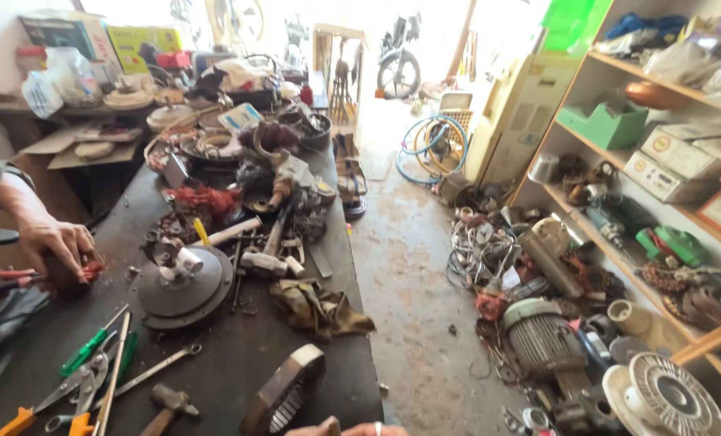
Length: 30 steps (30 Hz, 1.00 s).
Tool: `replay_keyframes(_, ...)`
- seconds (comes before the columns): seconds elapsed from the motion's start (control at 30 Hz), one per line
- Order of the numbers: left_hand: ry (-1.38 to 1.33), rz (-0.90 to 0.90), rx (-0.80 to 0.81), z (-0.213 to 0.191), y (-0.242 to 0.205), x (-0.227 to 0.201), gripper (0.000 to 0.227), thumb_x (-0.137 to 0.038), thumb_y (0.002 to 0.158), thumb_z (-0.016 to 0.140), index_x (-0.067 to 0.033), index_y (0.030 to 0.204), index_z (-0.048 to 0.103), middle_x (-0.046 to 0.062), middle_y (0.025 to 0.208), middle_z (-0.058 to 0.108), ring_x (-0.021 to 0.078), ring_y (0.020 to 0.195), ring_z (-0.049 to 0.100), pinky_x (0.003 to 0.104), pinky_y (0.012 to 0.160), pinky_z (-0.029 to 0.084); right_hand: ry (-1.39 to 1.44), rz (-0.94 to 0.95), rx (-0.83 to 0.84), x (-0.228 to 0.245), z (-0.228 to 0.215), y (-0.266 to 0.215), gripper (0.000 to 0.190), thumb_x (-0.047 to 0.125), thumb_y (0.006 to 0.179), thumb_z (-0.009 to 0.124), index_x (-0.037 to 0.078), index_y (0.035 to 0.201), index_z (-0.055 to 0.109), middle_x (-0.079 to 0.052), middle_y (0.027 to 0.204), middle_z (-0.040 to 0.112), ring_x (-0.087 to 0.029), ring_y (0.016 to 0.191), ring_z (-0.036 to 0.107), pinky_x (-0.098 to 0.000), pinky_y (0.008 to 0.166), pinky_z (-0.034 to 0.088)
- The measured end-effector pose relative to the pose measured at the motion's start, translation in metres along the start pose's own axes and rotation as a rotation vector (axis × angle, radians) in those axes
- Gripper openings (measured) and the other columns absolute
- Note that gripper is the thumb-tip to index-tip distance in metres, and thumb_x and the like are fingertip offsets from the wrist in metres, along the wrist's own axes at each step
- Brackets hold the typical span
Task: The person uses a small yellow tool to scrape debris from the slots of a circular metal component. They then wipe the component with a cloth and use a small metal file to clean the edges of the part.
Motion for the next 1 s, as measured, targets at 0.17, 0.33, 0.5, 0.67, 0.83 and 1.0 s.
replay_keyframes(0.17, -0.172, 0.048, -0.049, -0.007, -0.047, -0.015, 0.013, -0.001, 0.080, 0.078, -0.0029, 0.093, 0.078, 0.007, 0.085, 0.081, 0.0134, 0.076, 0.077, 0.029, 0.071, 0.062, -0.051, -0.191, 0.023, -0.005, 0.001, 0.003, 0.014, -0.003, 0.083, 0.075, 0.000, 0.095, 0.069, -0.007, 0.086, 0.075, -0.014, 0.079, 0.073, -0.0288, 0.072, 0.059)
replay_keyframes(0.33, -0.320, 0.179, 0.004, -0.035, -0.136, -0.103, 0.010, -0.001, 0.083, 0.072, -0.0042, 0.093, 0.072, 0.004, 0.095, 0.074, 0.0116, 0.080, 0.075, 0.028, 0.070, 0.062, -0.041, -0.321, 0.073, 0.013, 0.024, -0.076, 0.012, -0.004, 0.085, 0.070, -0.001, 0.095, 0.065, -0.007, 0.085, 0.073, -0.013, 0.076, 0.070, -0.0273, 0.067, 0.057)
replay_keyframes(0.5, -0.239, 0.035, 0.019, -0.053, -0.169, -0.152, 0.007, -0.008, 0.086, 0.075, -0.0034, 0.091, 0.076, 0.004, 0.097, 0.071, 0.0132, 0.086, 0.071, 0.030, 0.074, 0.056, 0.035, -0.207, 0.199, 0.023, 0.042, -0.104, 0.024, -0.011, 0.078, 0.078, 0.001, 0.095, 0.065, -0.001, 0.085, 0.068, -0.008, 0.076, 0.064, -0.0253, 0.067, 0.054)
replay_keyframes(0.67, 0.038, 0.385, -0.285, -0.104, -0.144, -0.205, 0.008, -0.011, 0.086, 0.076, -0.0067, 0.091, 0.070, 0.004, 0.093, 0.071, 0.0159, 0.082, 0.069, 0.030, 0.072, 0.055, -0.777, -0.577, -0.147, 0.046, 0.046, -0.099, 0.017, -0.006, 0.081, 0.078, 0.006, 0.088, 0.068, -0.003, 0.078, 0.065, -0.011, 0.066, 0.060, -0.0254, 0.061, 0.050)
replay_keyframes(0.83, 0.326, 0.736, -0.372, -0.126, -0.060, -0.247, 0.008, -0.013, 0.094, 0.075, -0.0063, 0.096, 0.071, 0.010, 0.093, 0.068, 0.0266, 0.083, 0.065, 0.039, 0.076, 0.052, -1.223, -1.009, -0.255, 0.075, 0.077, -0.072, 0.028, -0.008, 0.072, 0.068, 0.012, 0.091, 0.074, -0.013, 0.105, 0.070, -0.029, 0.086, 0.072, -0.0353, 0.076, 0.059)
replay_keyframes(1.0, 0.407, 0.534, -0.098, -0.097, 0.009, -0.226, 0.024, -0.031, 0.089, 0.077, -0.0068, 0.094, 0.078, 0.016, 0.091, 0.068, 0.0330, 0.086, 0.068, 0.043, 0.077, 0.053, -1.309, -1.359, -0.044, 0.083, 0.103, -0.043, 0.042, 0.001, 0.072, 0.069, 0.003, 0.114, 0.070, -0.014, 0.113, 0.068, -0.033, 0.107, 0.069, -0.0421, 0.092, 0.059)
Point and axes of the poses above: each hand's wrist, its own y-axis towards the middle knuckle, its own z-axis out of the palm, x = y × z, the point moved 3 cm from there along y, towards the middle knuckle
